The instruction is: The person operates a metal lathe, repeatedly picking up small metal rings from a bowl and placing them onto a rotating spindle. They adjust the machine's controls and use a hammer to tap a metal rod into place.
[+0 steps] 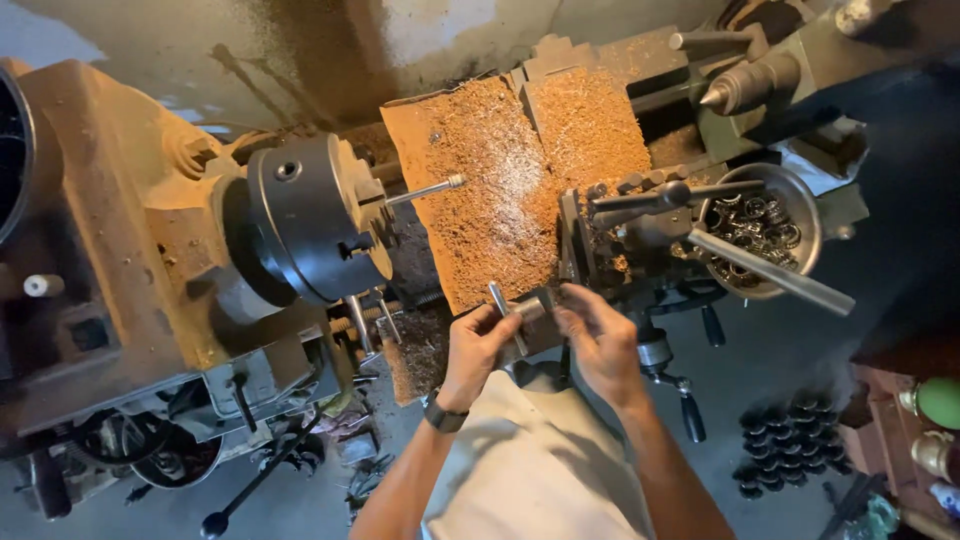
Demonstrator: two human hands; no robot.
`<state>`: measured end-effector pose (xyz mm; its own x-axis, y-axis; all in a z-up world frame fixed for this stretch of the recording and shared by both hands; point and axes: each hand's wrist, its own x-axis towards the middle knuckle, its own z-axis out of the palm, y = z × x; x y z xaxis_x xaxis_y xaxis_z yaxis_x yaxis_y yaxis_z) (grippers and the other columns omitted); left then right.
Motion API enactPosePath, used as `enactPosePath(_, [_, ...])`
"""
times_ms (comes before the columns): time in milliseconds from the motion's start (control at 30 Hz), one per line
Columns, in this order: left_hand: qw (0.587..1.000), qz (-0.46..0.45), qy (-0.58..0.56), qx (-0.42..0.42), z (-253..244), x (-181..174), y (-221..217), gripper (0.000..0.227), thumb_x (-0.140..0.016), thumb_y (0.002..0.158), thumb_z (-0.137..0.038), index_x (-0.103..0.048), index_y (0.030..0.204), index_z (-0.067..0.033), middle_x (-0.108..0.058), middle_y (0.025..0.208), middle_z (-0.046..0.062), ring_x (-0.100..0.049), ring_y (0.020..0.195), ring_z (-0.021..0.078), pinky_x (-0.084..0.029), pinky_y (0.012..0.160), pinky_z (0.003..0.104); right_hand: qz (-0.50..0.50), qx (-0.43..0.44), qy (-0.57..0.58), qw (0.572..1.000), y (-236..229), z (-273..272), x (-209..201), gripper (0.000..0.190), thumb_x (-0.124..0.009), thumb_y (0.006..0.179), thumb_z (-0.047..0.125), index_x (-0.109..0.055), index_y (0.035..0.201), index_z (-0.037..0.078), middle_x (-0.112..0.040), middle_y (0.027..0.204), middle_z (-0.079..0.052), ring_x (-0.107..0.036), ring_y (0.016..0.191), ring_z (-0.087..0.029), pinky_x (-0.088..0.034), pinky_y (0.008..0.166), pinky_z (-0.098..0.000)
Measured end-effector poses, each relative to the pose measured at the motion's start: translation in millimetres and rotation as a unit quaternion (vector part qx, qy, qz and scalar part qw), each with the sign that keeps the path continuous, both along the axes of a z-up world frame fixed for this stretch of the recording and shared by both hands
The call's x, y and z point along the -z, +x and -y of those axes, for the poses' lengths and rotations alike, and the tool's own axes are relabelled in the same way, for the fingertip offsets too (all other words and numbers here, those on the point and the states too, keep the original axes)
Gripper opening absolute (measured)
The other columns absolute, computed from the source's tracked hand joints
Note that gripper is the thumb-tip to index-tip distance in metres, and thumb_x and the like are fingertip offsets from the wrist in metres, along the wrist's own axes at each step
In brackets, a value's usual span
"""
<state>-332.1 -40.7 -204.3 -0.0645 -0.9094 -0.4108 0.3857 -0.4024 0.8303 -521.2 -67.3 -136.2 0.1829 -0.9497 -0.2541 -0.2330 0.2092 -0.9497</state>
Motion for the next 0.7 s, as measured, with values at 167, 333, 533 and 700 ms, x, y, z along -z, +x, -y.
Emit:
enactPosePath(167, [0.994,-0.025,0.046,-0.095,-11.8,43.4,12.4,0.024,-0.076,0.092,-0.015,-0.075,0.106,0.0043,-0.074,0.090,0.000,-0.064,0.077,0.0059,-0.052,0.071,0.022,-0.216,0.034,-0.036,0.975,33.0,12.1,-6.0,0.059,-0.064,0.094,0.012,-0.048,0.148,-0.002,-0.076,0.081,-0.012,-0.073,0.068,-0.019,-0.059,0.063,-0.0328])
enactPosePath(333, [0.992,0.013,0.043,-0.114,-33.4,36.3,35.3,0.025,-0.076,0.091,-0.016,-0.076,0.107,0.0030,-0.071,0.087,-0.001,-0.059,0.075,0.0043,-0.049,0.067,0.022,-0.356,0.069,-0.024,0.932,61.6,61.9,96.0,0.090,-0.072,0.094,0.020,-0.014,0.150,-0.019,-0.074,0.082,-0.022,-0.072,0.072,-0.037,-0.056,0.068,-0.0451])
enactPosePath(533, [0.986,0.021,0.064,-0.153,-67.8,53.5,68.3,0.020,-0.076,0.090,-0.015,-0.074,0.099,0.0027,-0.070,0.083,0.001,-0.060,0.071,0.0062,-0.049,0.065,0.023,-0.323,0.161,0.003,0.933,100.4,139.0,110.2,0.101,-0.068,0.092,0.013,0.007,0.154,-0.015,-0.072,0.075,-0.022,-0.073,0.068,-0.038,-0.059,0.066,-0.0447])
enactPosePath(700, [0.980,0.016,0.082,-0.180,-85.6,80.7,94.5,0.018,-0.075,0.088,-0.015,-0.073,0.095,0.0012,-0.071,0.081,0.001,-0.066,0.069,0.0080,-0.053,0.064,0.024,-0.348,0.096,-0.019,0.932,109.0,119.7,93.9,0.099,-0.066,0.098,0.013,0.009,0.159,-0.010,-0.070,0.072,-0.022,-0.069,0.063,-0.037,-0.054,0.053,-0.0461])
